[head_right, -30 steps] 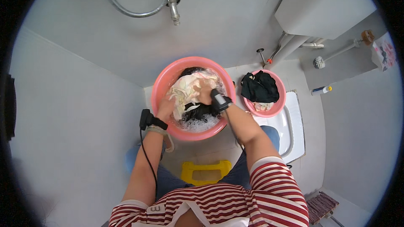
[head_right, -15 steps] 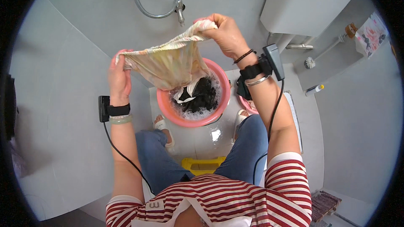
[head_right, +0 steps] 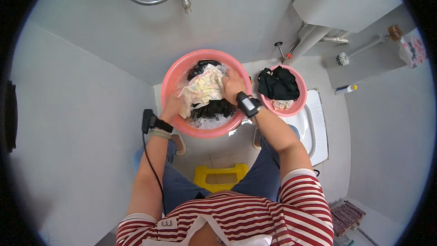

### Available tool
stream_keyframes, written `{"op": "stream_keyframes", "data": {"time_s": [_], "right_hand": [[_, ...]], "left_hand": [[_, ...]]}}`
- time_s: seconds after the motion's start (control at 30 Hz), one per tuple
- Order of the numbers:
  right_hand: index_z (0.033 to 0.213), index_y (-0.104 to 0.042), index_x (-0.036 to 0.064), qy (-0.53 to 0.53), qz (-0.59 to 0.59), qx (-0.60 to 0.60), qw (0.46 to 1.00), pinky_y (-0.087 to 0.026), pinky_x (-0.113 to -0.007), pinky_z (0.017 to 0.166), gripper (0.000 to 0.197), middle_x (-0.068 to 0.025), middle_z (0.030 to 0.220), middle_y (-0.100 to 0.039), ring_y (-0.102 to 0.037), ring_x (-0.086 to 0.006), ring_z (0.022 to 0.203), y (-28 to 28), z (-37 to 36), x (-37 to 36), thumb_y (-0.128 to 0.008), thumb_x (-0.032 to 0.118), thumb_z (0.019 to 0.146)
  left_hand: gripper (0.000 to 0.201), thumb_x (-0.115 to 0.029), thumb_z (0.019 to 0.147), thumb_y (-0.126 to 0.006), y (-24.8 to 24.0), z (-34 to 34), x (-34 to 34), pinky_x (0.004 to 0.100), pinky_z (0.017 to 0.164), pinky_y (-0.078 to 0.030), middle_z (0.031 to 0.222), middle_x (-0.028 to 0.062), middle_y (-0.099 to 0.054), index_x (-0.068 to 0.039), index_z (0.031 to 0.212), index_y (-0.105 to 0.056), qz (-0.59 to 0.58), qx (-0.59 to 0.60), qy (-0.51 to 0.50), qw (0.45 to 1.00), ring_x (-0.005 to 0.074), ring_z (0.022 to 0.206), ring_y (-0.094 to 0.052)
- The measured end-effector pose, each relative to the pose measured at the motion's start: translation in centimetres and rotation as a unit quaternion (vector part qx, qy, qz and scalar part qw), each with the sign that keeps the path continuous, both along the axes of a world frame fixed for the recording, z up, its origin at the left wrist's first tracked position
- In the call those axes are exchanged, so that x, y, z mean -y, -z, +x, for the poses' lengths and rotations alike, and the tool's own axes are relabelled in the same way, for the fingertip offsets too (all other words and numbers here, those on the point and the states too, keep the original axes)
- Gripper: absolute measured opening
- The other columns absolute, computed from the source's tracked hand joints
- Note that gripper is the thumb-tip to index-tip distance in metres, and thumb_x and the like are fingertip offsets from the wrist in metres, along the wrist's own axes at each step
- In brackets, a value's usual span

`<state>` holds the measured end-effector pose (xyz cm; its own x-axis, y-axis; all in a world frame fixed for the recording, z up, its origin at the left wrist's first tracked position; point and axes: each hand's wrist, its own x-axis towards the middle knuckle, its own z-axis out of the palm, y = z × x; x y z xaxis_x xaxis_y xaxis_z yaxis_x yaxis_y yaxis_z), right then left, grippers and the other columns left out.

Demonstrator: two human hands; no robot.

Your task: Hand-washing laundry in plastic basins in a bathroom environment.

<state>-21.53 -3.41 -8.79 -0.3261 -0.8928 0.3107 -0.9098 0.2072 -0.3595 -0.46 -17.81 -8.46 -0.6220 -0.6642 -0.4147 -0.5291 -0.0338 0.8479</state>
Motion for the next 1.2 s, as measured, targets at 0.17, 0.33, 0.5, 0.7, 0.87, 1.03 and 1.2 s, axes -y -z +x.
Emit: {"op": "stream_keyframes", "data": {"time_s": [0.17, 0.33, 0.5, 0.7, 0.87, 1.03, 1.2], "right_hand": [[0.095, -0.053, -0.0006, -0.037, 0.17, 0.075, 0.982, -0.041, -0.05, 0.08, 0.027, -0.0232, 0.119, -0.038, -0.038, -0.0379, 0.111, 3.8, 2.7, 1.5, -0.056, 0.013, 0.072], [0.109, -0.048, 0.0011, -0.014, 0.251, 0.061, 0.966, -0.037, -0.054, 0.087, 0.036, -0.0253, 0.127, -0.03, -0.035, -0.042, 0.115, 6.4, 2.7, 2.3, -0.051, 0.018, 0.077], [0.106, -0.048, -0.002, 0.009, 0.246, 0.11, 0.963, -0.043, -0.047, 0.082, 0.032, -0.0304, 0.116, -0.038, -0.047, -0.044, 0.101, 8.1, 3.1, 3.2, -0.048, 0.017, 0.08], [0.114, -0.046, -0.0026, 0.027, 0.255, 0.196, 0.946, -0.047, -0.042, 0.076, 0.04, -0.0298, 0.11, -0.042, -0.056, -0.0374, 0.088, 10.7, 0.8, 2.3, -0.048, 0.015, 0.079], [0.099, -0.051, 0.0015, -0.003, 0.097, 0.13, 0.987, -0.043, -0.043, 0.077, 0.025, -0.0217, 0.097, -0.051, -0.052, -0.0389, 0.089, 3.6, -1.1, 1.3, -0.053, 0.007, 0.075], [0.085, -0.049, 0.0017, 0.043, -0.098, 0.101, 0.989, -0.043, -0.041, 0.064, 0.012, -0.0175, 0.08, -0.052, -0.052, -0.0364, 0.072, -7.4, -4.4, -1.0, -0.053, 0.004, 0.074], [0.09, -0.051, 0.0035, 0.051, -0.227, 0.205, 0.951, -0.044, -0.04, 0.064, 0.019, -0.0175, 0.081, -0.053, -0.054, -0.0347, 0.073, -13.6, -2.0, -1.1, -0.053, 0.003, 0.071]], "left_hand": [[0.061, -0.017, 0.079, -0.055, 4.6, -2.2, -1.5, 0.0368, 0.104, -0.025, 0.138, 0.0284, -0.022, 0.002, 0.132, -0.031, -0.139, 0.024, 0.116, 0.983, 0.0384, 0.128, -0.024], [0.067, -0.017, 0.078, -0.058, 4.1, -3.9, -1.8, 0.0361, 0.104, -0.025, 0.135, 0.0327, -0.023, 0.001, 0.134, -0.028, -0.095, 0.096, 0.134, 0.982, 0.0391, 0.129, -0.022], [0.075, -0.017, 0.075, -0.064, 6.3, -3.7, -1.5, 0.0379, 0.098, -0.032, 0.128, 0.0344, -0.032, -0.001, 0.136, -0.025, -0.182, 0.076, 0.147, 0.969, 0.043, 0.123, -0.031], [0.072, -0.019, 0.073, -0.066, 6.6, -5.2, -1.5, 0.0404, 0.086, -0.042, 0.116, 0.0329, -0.043, -0.003, 0.134, -0.029, -0.202, 0.065, 0.143, 0.967, 0.0435, 0.103, -0.049], [0.047, -0.019, 0.076, -0.062, 0.9, -3.5, -1.3, 0.0383, 0.083, -0.044, 0.108, 0.0231, -0.055, -0.007, 0.12, -0.048, -0.232, 0.175, 0.143, 0.946, 0.0368, 0.099, -0.054], [0.015, -0.006, 0.076, -0.058, -3.2, -0.5, 1.4, 0.0347, 0.068, -0.046, 0.083, 0.0145, -0.063, -0.004, 0.09, -0.061, -0.255, 0.069, 0.065, 0.962, 0.027, 0.078, -0.061], [0.023, -0.005, 0.076, -0.055, -10.0, 1.1, 1.1, 0.0344, 0.07, -0.047, 0.083, 0.0128, -0.064, -0.004, 0.099, -0.061, -0.173, -0.103, -0.054, 0.978, 0.0235, 0.079, -0.062]]}}
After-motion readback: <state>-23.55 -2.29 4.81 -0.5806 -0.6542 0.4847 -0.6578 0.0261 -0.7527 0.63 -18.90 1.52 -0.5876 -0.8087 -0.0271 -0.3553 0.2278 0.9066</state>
